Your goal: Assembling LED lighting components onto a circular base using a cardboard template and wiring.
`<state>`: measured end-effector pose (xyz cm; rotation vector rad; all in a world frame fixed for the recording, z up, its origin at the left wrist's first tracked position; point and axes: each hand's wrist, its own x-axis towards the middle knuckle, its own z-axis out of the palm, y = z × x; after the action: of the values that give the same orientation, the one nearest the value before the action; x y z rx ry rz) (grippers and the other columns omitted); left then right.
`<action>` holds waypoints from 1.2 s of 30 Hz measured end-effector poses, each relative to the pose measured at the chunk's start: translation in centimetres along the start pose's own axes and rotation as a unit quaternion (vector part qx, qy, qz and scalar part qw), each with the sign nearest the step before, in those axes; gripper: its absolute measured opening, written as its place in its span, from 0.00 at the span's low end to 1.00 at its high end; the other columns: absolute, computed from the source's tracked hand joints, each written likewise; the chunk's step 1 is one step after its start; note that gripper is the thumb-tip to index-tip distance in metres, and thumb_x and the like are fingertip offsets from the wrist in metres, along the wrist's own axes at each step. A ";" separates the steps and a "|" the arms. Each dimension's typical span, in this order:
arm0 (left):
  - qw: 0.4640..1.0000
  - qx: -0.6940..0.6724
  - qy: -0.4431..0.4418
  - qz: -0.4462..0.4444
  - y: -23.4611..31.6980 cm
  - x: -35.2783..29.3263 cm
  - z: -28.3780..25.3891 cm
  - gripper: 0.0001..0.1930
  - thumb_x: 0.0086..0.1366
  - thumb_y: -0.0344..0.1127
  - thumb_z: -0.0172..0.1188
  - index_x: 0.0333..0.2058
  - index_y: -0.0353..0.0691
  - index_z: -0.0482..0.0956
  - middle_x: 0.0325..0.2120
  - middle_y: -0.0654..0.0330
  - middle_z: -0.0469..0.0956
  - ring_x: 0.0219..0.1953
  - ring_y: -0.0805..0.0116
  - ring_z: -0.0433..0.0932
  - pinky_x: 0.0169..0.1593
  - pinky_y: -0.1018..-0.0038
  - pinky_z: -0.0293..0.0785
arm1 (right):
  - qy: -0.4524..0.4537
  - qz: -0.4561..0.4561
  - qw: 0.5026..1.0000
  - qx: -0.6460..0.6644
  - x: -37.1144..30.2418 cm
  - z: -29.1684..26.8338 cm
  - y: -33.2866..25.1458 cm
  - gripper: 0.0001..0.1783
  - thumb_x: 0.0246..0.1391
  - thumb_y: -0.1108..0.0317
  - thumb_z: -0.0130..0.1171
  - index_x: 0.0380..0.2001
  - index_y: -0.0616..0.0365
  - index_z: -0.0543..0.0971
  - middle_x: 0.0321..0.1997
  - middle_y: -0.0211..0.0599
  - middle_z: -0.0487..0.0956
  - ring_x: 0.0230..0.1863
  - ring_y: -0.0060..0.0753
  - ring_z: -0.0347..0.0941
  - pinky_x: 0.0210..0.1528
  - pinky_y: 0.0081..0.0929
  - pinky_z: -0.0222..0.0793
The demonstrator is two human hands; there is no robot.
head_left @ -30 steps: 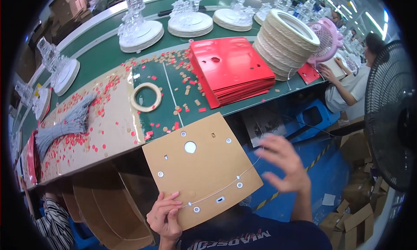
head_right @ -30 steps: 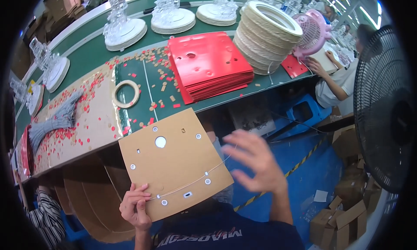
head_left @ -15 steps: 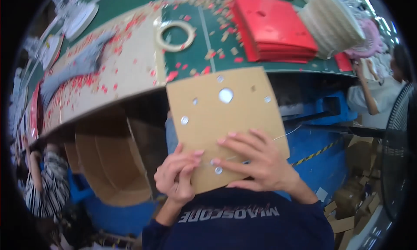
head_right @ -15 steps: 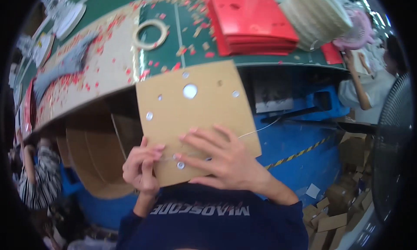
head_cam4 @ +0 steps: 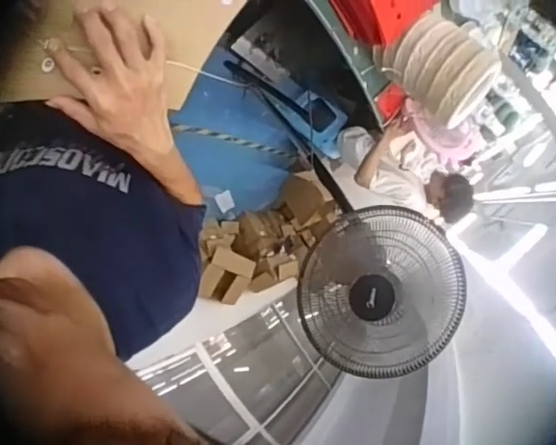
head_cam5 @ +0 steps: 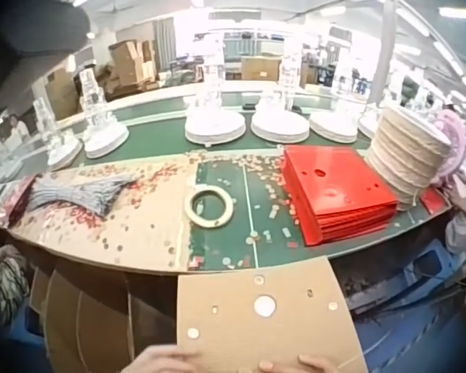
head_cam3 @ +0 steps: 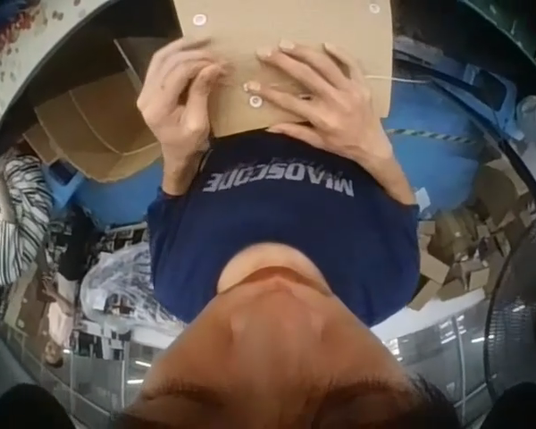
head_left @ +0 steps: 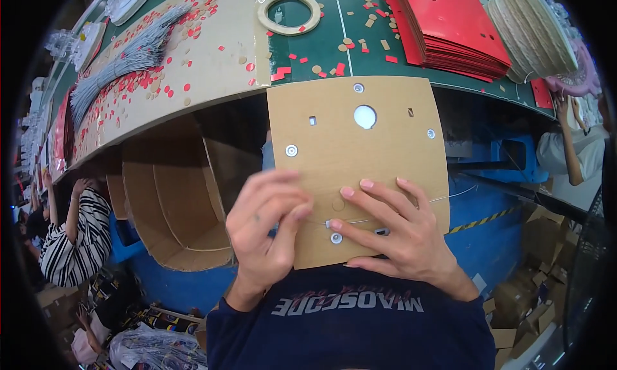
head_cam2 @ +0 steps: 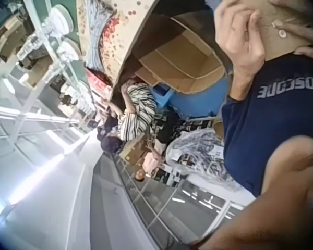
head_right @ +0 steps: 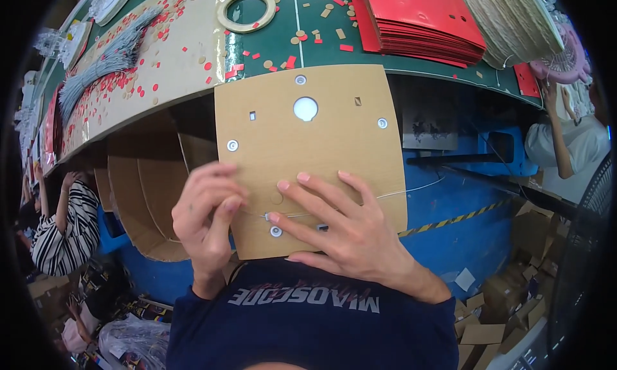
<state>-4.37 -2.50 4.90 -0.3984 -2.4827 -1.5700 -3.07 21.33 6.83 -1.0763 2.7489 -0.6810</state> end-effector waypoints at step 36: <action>0.898 0.213 -0.360 0.133 2.6 2.3 4.7 0.34 0.65 0.52 0.63 0.67 0.47 0.70 0.69 0.50 0.64 0.71 0.51 0.62 0.65 0.56 0.58 | 0.670 0.203 0.475 0.533 -7.5 -4.2 16.6 0.22 0.76 0.62 0.43 0.66 0.60 0.67 0.41 0.33 0.76 0.20 0.14 0.54 0.20 0.15 0.52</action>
<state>-5.80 3.12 5.74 -1.3727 -2.9894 -0.8054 -8.87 38.63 2.70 0.8041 1.7231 -3.3454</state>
